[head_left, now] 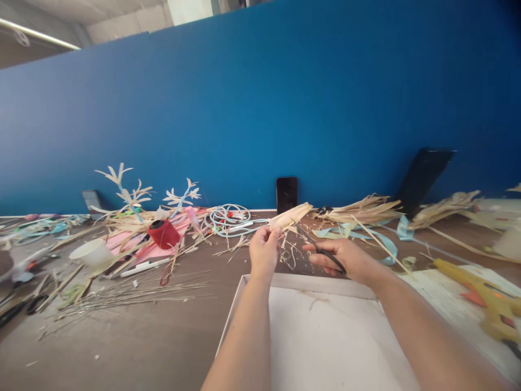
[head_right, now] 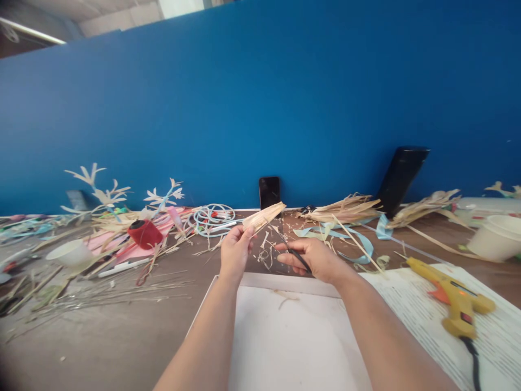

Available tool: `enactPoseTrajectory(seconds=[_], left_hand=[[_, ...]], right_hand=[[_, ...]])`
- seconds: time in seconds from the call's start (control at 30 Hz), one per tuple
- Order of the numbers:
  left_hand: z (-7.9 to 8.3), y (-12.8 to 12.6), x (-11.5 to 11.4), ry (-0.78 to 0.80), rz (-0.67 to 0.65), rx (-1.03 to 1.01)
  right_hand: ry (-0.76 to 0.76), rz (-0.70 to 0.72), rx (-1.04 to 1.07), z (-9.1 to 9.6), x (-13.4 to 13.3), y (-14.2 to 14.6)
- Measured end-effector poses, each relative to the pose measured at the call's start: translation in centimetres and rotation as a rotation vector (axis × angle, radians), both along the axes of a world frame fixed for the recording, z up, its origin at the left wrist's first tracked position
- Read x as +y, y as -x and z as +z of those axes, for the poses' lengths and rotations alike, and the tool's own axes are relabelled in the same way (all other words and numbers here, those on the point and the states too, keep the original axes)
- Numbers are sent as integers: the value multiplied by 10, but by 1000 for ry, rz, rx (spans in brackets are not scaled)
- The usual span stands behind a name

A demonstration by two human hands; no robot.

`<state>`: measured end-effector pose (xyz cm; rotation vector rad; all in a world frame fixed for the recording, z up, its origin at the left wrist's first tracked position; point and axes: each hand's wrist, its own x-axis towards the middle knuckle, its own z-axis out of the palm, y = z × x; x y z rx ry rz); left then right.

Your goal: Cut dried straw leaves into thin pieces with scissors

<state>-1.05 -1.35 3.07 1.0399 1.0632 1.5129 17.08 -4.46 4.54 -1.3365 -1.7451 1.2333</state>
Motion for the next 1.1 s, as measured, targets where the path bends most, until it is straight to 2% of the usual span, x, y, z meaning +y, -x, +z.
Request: enactPoseTrajectory(seconds=[0.27, 0.4, 0.63, 0.77, 0.93, 1.0, 1.1], left_hand=[[2, 2, 0, 3, 20, 35], [2, 2, 0, 8, -22, 47], [0, 5, -1, -30, -96, 263], [-6, 8, -1, -20, -182, 264], [-12, 7, 2, 93, -289, 116], [-12, 7, 5, 113, -209, -4], [-10, 7, 9, 152, -3, -195]], right_hand=[[29, -3, 29, -2, 0, -1], [36, -32, 53, -3, 1, 1], [-12, -47, -30, 7, -2, -1], [38, -63, 13, -5, 2, -3], [75, -70, 36, -18, 8, -5], [75, -70, -7, -17, 8, -4], [65, -111, -60, -12, 6, -1]])
